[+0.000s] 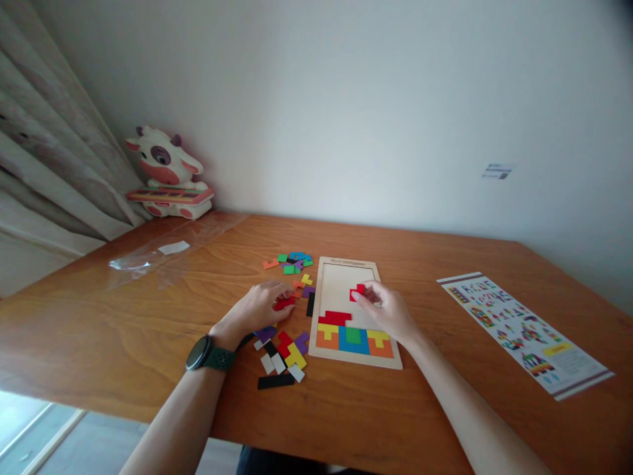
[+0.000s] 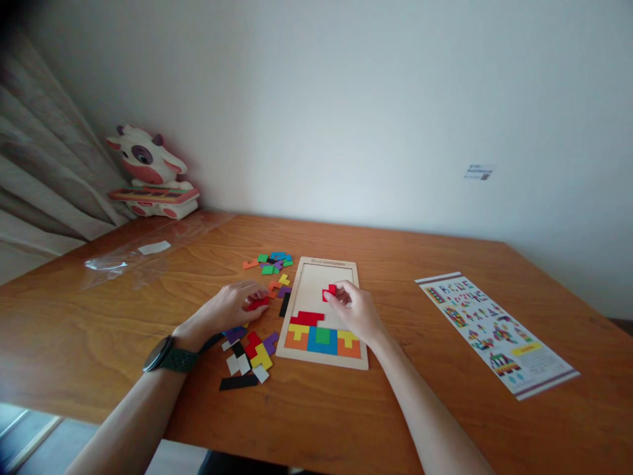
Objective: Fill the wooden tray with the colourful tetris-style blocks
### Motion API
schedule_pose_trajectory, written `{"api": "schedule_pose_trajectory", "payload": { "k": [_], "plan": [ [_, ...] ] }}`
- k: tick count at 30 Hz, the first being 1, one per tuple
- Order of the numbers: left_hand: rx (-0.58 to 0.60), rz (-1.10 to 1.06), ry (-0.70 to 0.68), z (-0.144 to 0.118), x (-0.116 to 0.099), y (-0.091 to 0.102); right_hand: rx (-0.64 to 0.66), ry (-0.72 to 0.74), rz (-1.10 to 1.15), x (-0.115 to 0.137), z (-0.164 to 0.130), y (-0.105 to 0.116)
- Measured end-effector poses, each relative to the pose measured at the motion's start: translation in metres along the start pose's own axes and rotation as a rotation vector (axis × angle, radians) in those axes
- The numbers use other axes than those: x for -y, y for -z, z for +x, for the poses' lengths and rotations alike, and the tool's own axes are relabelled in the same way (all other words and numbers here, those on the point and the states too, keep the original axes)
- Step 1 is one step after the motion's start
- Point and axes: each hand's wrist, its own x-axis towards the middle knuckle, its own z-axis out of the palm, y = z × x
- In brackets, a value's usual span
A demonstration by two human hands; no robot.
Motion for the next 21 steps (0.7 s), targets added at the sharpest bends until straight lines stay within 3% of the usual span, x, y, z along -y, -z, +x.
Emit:
{"api": "schedule_pose_trajectory", "payload": {
  "k": [4, 13, 17, 21],
  "plan": [
    [0.004, -0.004, -0.027, -0.001, 0.003, -0.001, -0.031, -0.03, 0.052, -0.009, -0.005, 0.013],
    [0.004, -0.072, -0.038, -0.001, 0.005, 0.001, 0.032, -0.104, 0.089, -0.01, -0.009, 0.017],
    [-0.002, -0.031, -0.128, 0.003, 0.003, 0.0, 0.049, -0.062, 0.032, -0.008, -0.009, 0.02],
    [0.005, -0.043, -0.133, 0.004, 0.001, -0.001, 0.046, 0.036, -0.053, -0.003, -0.008, 0.024]
  ]
}}
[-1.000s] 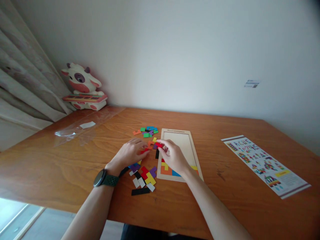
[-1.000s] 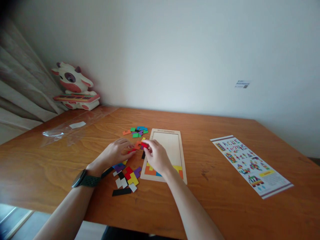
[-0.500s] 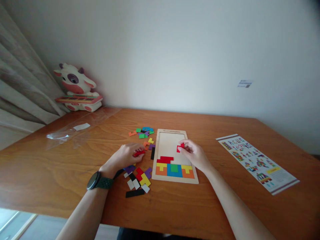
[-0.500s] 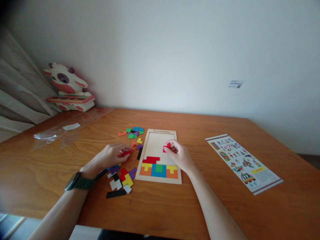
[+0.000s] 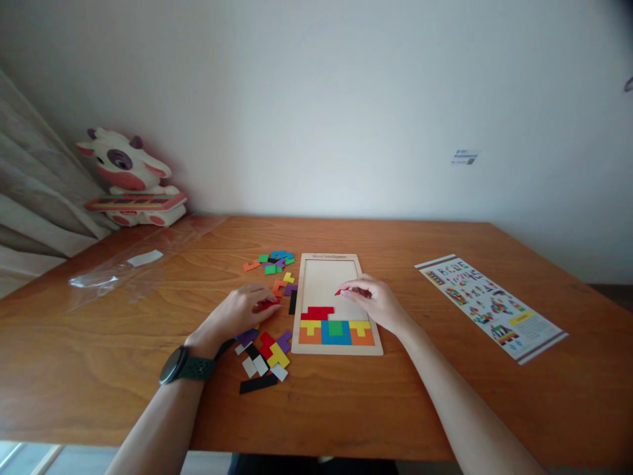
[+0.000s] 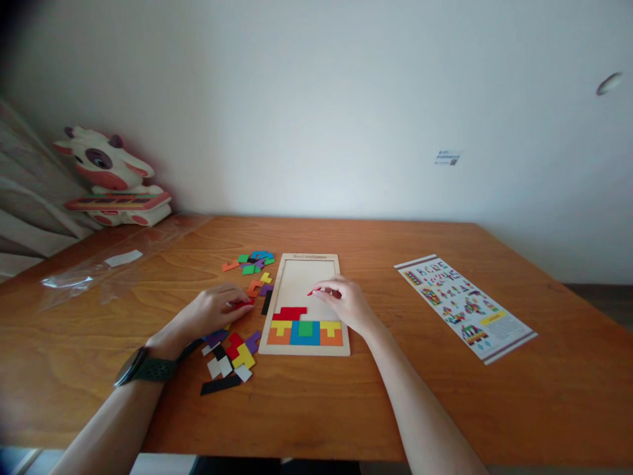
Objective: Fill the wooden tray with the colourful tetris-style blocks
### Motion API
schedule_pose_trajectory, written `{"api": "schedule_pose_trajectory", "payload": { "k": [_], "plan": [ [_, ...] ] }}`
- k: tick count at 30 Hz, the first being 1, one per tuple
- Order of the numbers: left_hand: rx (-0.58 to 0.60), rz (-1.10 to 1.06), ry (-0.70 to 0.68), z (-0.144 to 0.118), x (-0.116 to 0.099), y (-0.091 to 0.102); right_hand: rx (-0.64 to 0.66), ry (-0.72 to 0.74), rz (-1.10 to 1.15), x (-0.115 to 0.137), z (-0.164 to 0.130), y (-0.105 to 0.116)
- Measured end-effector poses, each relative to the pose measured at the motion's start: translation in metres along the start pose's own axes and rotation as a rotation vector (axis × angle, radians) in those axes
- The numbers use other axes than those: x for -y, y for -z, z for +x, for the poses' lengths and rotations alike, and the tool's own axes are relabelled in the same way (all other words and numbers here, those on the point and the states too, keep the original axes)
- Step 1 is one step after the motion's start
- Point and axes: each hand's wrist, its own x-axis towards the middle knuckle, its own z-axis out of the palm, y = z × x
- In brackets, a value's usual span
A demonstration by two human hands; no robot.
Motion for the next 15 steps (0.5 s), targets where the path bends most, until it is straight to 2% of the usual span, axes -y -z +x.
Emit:
{"api": "schedule_pose_trajectory", "payload": {
  "k": [3, 10, 15],
  "plan": [
    [-0.001, -0.005, 0.009, 0.0002, -0.0006, 0.0004, -0.031, 0.03, 0.003, 0.0008, 0.0004, 0.002],
    [0.035, 0.031, -0.007, 0.0006, -0.0015, 0.0012, 0.159, -0.154, 0.207, -0.002, -0.0033, 0.002],
    [0.04, 0.013, 0.001, 0.0006, -0.0024, 0.0008, 0.212, -0.243, 0.16, 0.0025, -0.0045, -0.0011]
  ]
}}
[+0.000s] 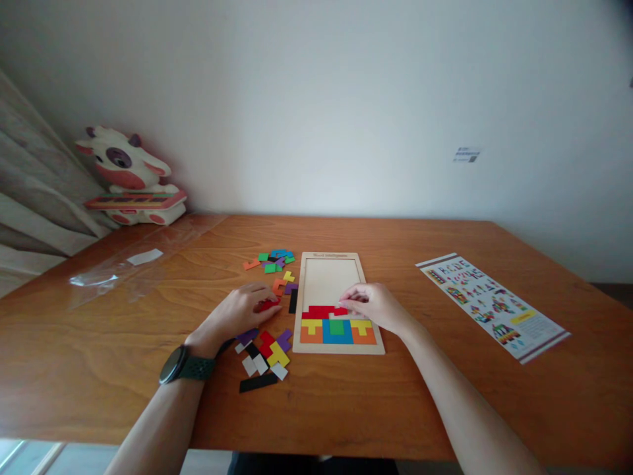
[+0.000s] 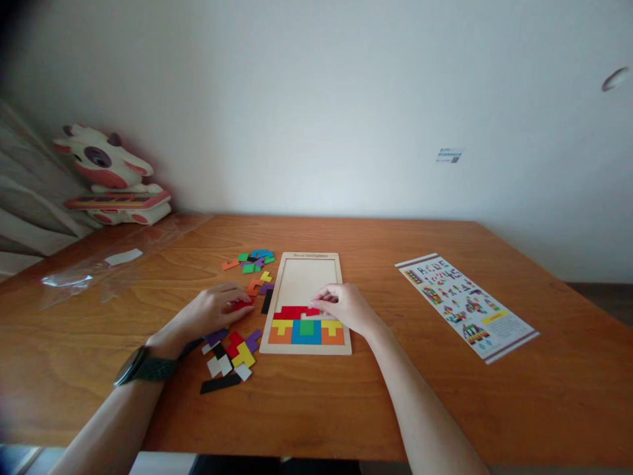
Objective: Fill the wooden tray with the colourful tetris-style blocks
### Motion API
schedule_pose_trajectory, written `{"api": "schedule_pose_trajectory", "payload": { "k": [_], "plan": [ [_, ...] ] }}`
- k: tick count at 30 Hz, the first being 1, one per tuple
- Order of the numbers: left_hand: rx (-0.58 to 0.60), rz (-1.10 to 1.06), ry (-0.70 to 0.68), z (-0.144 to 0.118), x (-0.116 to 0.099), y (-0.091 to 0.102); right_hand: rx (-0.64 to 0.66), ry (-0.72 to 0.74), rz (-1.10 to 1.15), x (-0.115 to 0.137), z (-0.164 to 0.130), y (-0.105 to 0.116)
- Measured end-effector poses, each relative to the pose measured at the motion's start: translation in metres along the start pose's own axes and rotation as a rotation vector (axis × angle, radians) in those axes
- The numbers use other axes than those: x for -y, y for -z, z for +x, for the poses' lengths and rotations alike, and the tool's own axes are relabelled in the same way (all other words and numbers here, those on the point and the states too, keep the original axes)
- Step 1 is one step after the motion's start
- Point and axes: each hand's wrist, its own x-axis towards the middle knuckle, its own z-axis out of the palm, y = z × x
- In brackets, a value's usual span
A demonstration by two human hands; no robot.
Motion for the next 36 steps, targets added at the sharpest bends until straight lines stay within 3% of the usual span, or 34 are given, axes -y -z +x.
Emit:
{"api": "schedule_pose_trajectory", "payload": {
  "k": [13, 22, 30, 36],
  "plan": [
    [-0.001, 0.003, -0.031, 0.0, 0.0, -0.002, 0.04, 0.084, -0.087, -0.005, 0.0, -0.002],
    [-0.005, 0.026, -0.035, 0.0, 0.001, -0.004, 0.074, 0.22, -0.305, -0.005, -0.002, -0.005],
    [-0.043, 0.024, -0.039, -0.002, 0.002, -0.003, 0.083, 0.139, -0.15, 0.006, -0.003, -0.004],
    [-0.079, 0.03, -0.041, -0.005, 0.005, -0.002, -0.02, 0.137, -0.136, 0.0, 0.0, -0.005]
  ]
}}
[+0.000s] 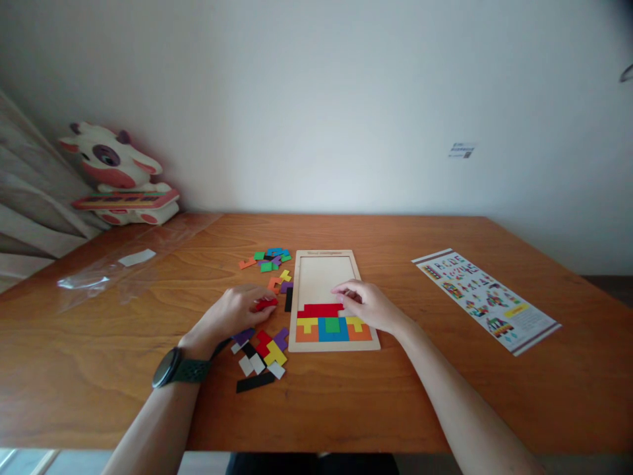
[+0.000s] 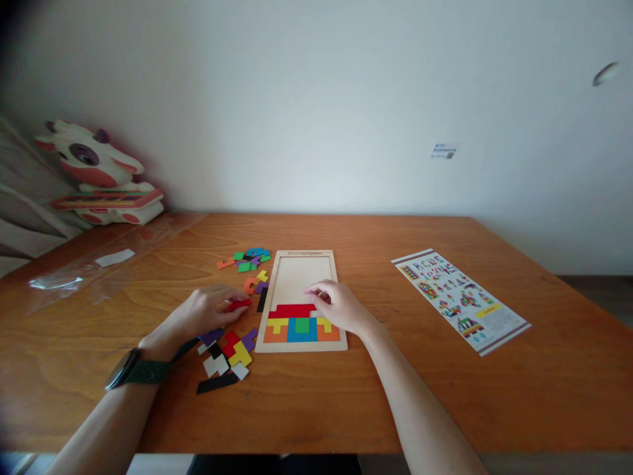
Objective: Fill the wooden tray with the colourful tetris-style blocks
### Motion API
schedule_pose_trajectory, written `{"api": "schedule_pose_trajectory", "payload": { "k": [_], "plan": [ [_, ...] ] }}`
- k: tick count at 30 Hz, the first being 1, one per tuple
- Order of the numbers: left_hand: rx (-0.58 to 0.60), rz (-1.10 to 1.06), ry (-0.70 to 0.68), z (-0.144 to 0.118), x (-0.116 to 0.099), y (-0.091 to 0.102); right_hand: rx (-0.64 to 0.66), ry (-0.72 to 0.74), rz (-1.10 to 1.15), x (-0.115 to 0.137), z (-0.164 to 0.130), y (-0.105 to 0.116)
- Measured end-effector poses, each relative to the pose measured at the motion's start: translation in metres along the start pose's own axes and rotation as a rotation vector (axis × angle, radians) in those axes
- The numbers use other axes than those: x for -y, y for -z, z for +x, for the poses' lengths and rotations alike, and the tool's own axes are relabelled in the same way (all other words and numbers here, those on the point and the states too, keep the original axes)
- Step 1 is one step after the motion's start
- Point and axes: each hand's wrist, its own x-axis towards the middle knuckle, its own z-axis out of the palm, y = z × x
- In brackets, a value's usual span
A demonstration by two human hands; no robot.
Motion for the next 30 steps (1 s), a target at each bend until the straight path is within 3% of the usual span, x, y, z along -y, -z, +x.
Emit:
{"api": "schedule_pose_trajectory", "payload": {
  "k": [6, 13, 25, 30],
  "plan": [
    [-0.007, -0.05, 0.01, 0.0005, -0.0026, 0.0005, -0.023, 0.006, 0.018, -0.0055, 0.0011, -0.0012],
    [-0.025, -0.295, 0.158, 0.0007, -0.0068, -0.0044, -0.026, 0.009, 0.009, -0.0049, 0.0013, -0.0022],
    [-0.01, -0.077, -0.024, 0.0047, -0.0049, 0.0012, -0.034, 0.019, -0.012, 0.0016, 0.0004, -0.0017],
    [0.022, -0.047, -0.011, 0.0024, 0.0025, -0.0005, -0.04, 0.009, 0.011, 0.0025, 0.0003, -0.0011]
  ]
}}
